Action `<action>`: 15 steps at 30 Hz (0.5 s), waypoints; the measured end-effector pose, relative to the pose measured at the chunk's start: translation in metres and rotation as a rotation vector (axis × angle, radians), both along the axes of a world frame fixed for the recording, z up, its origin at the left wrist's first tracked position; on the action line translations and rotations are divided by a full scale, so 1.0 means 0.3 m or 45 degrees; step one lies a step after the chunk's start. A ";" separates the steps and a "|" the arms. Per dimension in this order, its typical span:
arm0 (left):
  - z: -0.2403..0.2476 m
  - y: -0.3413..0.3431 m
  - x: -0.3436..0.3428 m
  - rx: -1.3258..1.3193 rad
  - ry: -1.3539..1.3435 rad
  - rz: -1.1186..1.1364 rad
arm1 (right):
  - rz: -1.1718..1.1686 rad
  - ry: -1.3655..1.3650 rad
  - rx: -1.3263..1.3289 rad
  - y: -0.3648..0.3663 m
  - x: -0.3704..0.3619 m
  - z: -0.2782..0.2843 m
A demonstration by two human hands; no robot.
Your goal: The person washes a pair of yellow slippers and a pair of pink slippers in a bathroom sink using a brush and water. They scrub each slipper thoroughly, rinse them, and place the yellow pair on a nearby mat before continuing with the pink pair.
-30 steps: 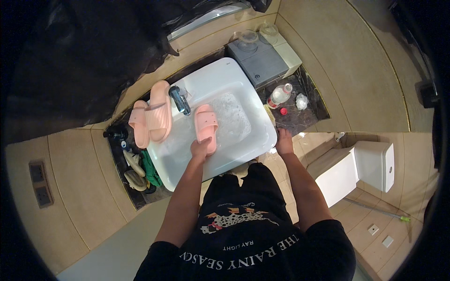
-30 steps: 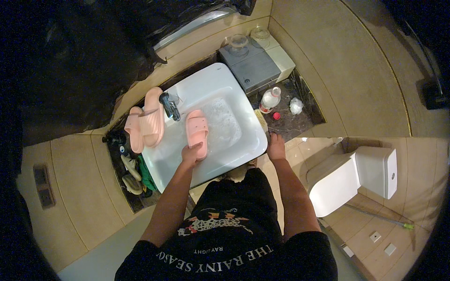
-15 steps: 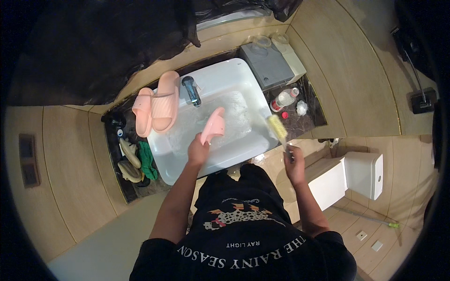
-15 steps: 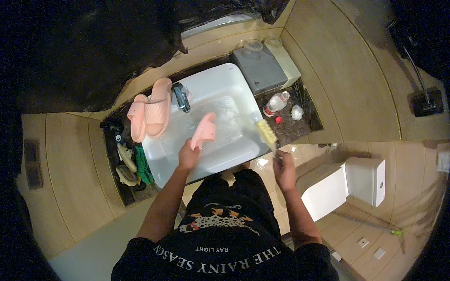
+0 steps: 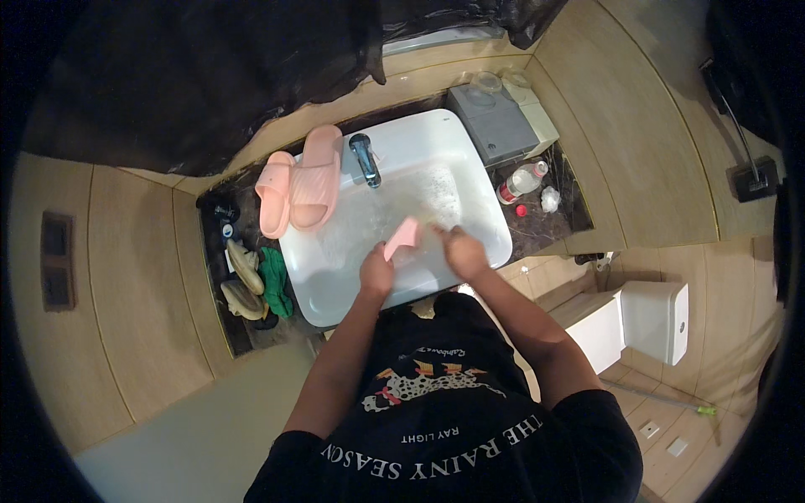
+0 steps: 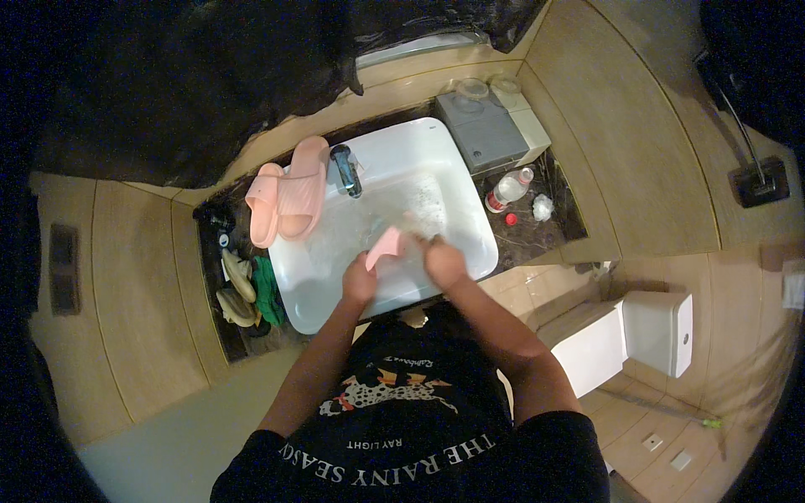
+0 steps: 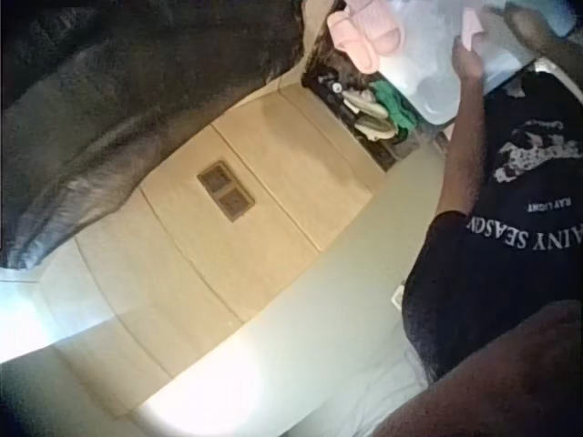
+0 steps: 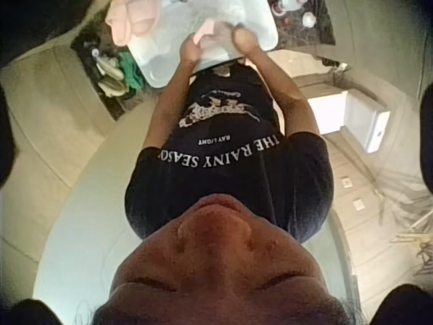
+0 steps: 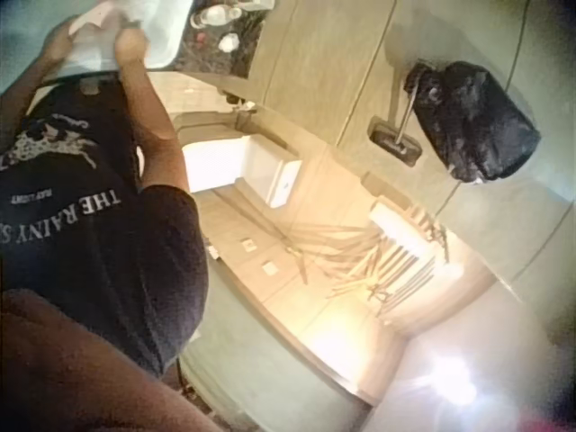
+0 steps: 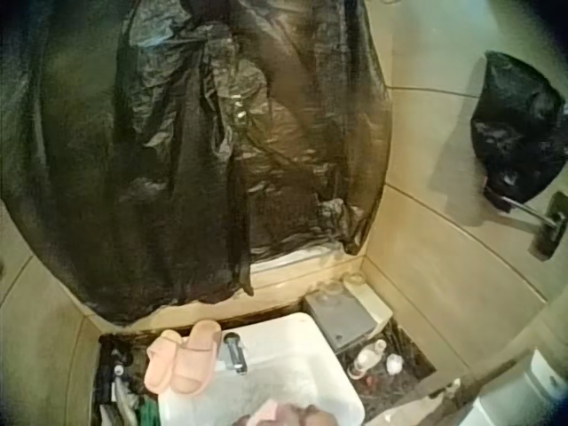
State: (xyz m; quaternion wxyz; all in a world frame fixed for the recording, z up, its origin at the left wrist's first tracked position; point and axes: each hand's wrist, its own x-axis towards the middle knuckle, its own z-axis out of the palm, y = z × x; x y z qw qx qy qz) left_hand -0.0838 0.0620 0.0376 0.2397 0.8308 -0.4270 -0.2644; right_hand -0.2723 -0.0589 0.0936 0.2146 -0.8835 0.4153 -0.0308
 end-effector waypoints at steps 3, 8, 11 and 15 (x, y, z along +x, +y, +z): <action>0.000 0.003 -0.003 -0.031 -0.022 0.048 | -0.090 0.058 0.056 -0.071 -0.082 -0.072; 0.013 -0.002 0.047 0.013 0.175 0.200 | -0.194 -0.227 0.156 0.064 0.012 0.012; 0.072 -0.031 0.073 0.061 0.268 0.194 | -0.010 -0.350 0.221 0.146 0.079 0.011; -0.059 -0.016 0.105 -0.085 0.344 0.127 | 0.103 -0.157 0.189 0.130 0.116 0.003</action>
